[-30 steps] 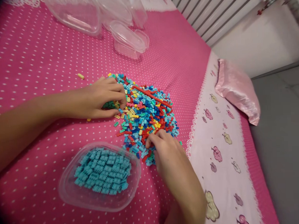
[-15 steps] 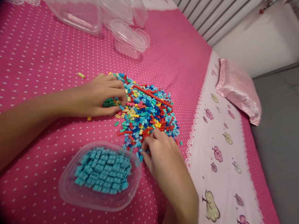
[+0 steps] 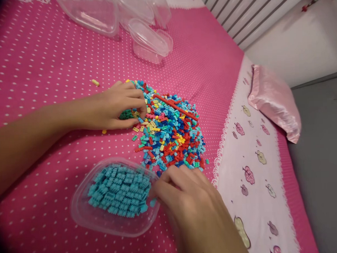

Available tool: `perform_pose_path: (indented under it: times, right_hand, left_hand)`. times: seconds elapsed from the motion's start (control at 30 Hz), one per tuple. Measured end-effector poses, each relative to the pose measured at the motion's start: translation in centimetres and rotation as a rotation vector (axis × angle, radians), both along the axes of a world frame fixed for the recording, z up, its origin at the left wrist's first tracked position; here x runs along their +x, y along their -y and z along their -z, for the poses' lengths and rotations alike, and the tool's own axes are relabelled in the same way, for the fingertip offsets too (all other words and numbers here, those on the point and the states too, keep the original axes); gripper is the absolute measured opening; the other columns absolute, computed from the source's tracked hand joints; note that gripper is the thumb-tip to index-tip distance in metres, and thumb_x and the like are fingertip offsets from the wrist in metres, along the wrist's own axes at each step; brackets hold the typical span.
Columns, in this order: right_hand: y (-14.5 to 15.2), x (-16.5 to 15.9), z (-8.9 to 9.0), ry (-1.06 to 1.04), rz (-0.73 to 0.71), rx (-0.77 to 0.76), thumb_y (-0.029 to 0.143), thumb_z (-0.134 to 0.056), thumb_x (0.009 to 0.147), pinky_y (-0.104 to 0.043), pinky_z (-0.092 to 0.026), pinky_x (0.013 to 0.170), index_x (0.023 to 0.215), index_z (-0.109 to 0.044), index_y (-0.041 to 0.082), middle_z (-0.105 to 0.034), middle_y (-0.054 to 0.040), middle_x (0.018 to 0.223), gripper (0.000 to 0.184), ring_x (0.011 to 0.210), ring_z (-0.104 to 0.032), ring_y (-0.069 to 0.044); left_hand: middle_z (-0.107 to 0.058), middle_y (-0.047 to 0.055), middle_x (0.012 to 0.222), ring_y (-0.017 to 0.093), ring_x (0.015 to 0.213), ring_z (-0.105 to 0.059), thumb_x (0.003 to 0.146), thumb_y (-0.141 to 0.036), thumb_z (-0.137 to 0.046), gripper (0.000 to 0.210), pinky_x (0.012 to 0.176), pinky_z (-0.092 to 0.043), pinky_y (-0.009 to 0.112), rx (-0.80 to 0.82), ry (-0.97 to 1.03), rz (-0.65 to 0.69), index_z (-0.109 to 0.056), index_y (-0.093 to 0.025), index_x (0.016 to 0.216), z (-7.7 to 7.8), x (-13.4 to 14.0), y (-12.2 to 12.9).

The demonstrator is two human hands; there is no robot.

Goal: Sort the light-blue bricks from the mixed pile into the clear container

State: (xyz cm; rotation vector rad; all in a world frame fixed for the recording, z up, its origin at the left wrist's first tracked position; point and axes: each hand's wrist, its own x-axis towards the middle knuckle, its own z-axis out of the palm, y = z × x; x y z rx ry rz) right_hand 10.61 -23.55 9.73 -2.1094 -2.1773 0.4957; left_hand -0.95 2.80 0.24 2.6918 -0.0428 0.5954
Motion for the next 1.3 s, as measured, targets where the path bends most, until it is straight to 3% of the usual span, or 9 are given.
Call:
perform_pose_path:
  times: [0.17,0.37,0.5,0.63,0.73,0.9,1.07,1.3]
  right_hand:
    - [0.2,0.2,-0.5,0.074,-0.052,-0.131,0.007,-0.062,0.084,-0.030,-0.049,0.055,0.094,-0.072,0.029,-0.069,-0.0034,0.091,0.027,0.071,-0.064,-0.020]
    - [1.3,2.1,-0.2,0.052,0.087,-0.060,0.008,-0.045,0.094,-0.034,-0.053,0.068,0.099,-0.071,0.031,-0.068,-0.0053,0.098,0.035,0.082,-0.067,-0.021]
    - [1.3,3.3,1.6,0.133,0.280,-0.072,0.017,-0.060,0.091,-0.043,-0.051,0.077,0.100,-0.069,0.028,-0.067,-0.0055,0.101,0.017,0.086,-0.066,-0.025]
    - [-0.4,2.8,3.1,0.094,0.319,-0.249,0.011,-0.072,0.080,-0.041,-0.047,0.078,0.099,-0.068,0.026,-0.068,-0.0035,0.103,0.024,0.092,-0.065,-0.027]
    - [-1.7,1.8,3.3,0.079,0.343,-0.307,0.007,-0.071,0.080,-0.039,-0.044,0.078,0.091,-0.067,0.024,-0.068,-0.0027,0.098,0.020,0.092,-0.063,-0.026]
    - [-2.8,0.9,3.1,0.089,0.344,-0.294,0.002,-0.066,0.084,-0.036,-0.040,0.076,0.085,-0.071,0.025,-0.066,-0.0019,0.093,0.024,0.090,-0.062,-0.023]
    - [-2.9,1.5,3.6,0.105,0.310,-0.287,0.010,-0.069,0.086,-0.034,-0.037,0.069,0.084,-0.073,0.025,-0.067,-0.0036,0.092,0.016,0.085,-0.061,-0.022]
    - [-2.2,1.9,3.2,0.109,0.303,-0.185,0.008,-0.066,0.082,-0.034,-0.039,0.069,0.077,-0.065,0.023,-0.066,-0.0015,0.085,0.015,0.081,-0.062,-0.021]
  left_hand:
    - [-0.064,0.008,0.098,0.026,0.098,-0.052,0.088,-0.024,-0.055,0.008,0.092,-0.037,0.041,0.000,0.004,0.006,-0.061,-0.022,0.092,0.0,0.0,0.0]
    - [-0.064,0.007,0.098,0.026,0.098,-0.053,0.088,-0.024,-0.055,0.008,0.091,-0.037,0.041,0.008,0.016,0.005,-0.061,-0.022,0.090,0.0,0.0,0.0]
    - [-0.065,0.007,0.097,0.026,0.097,-0.052,0.088,-0.026,-0.055,0.009,0.089,-0.037,0.040,0.017,0.011,0.011,-0.061,-0.022,0.092,0.0,0.0,-0.2]
    - [-0.064,0.006,0.093,0.025,0.095,-0.052,0.089,-0.029,-0.054,0.011,0.087,-0.037,0.039,0.013,0.017,0.015,-0.063,-0.023,0.091,0.1,0.1,-0.4]
    - [-0.064,0.005,0.090,0.025,0.092,-0.052,0.089,-0.030,-0.054,0.012,0.086,-0.037,0.039,-0.002,0.028,0.029,-0.063,-0.023,0.089,0.1,0.1,-0.5]
    - [-0.063,0.006,0.090,0.025,0.092,-0.051,0.090,-0.030,-0.052,0.013,0.086,-0.036,0.039,0.006,0.021,0.025,-0.063,-0.023,0.089,0.0,0.1,-0.4]
    - [-0.064,0.006,0.091,0.024,0.092,-0.051,0.090,-0.030,-0.050,0.015,0.086,-0.035,0.038,0.042,0.011,0.014,-0.063,-0.021,0.091,0.0,0.1,-0.4]
    - [-0.065,0.006,0.093,0.022,0.091,-0.052,0.091,-0.029,-0.052,0.013,0.087,-0.035,0.036,0.042,0.022,0.019,-0.063,-0.021,0.090,0.2,0.1,-0.3]
